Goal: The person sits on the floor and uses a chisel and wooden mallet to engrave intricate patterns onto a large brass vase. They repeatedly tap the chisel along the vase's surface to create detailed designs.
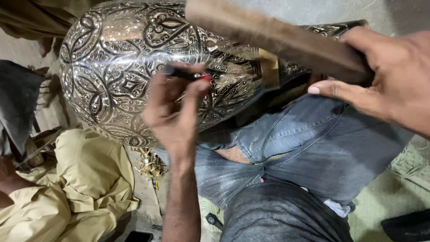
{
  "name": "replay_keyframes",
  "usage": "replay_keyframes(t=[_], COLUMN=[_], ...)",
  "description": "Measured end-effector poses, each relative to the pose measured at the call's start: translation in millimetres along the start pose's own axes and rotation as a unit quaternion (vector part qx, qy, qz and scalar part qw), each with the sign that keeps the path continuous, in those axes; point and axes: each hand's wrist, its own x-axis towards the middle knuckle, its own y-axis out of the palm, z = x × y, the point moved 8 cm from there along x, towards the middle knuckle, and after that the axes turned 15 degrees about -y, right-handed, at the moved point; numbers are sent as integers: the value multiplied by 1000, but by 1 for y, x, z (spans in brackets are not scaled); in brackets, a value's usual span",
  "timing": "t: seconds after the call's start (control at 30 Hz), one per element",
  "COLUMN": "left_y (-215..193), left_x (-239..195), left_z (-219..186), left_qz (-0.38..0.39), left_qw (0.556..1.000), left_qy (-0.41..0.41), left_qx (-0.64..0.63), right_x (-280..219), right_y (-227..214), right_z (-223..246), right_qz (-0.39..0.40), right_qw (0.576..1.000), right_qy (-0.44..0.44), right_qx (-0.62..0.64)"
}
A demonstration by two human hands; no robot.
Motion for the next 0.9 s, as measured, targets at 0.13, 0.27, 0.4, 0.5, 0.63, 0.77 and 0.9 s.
replay_keyframes(t=[0.13,0.27,0.4,0.5,0.63,0.77,0.9], left_y=[27,39,41,41,40,41,41], left_x=[2,2,-3,-1,1,2,3], left_z=[8,8,6,3,-6,-11,-13], left_qz=[88,65,62,80,84,85,96], left_qw=[994,960,937,940,936,943,940], left_qy=[47,122,135,129,117,111,110], left_qx=[42,242,315,306,320,303,309], right_x=[-39,-39,-48,-35,-32,-42,-47], right_y=[25,26,28,20,14,11,6], right_z=[-40,-27,-26,-10,-1,-1,3], right_qz=[196,203,233,164,90,-18,-54], right_qw=[950,950,922,943,970,986,992], right_qy=[208,146,227,158,148,165,93], right_qx=[-129,-189,-212,-244,-168,16,60])
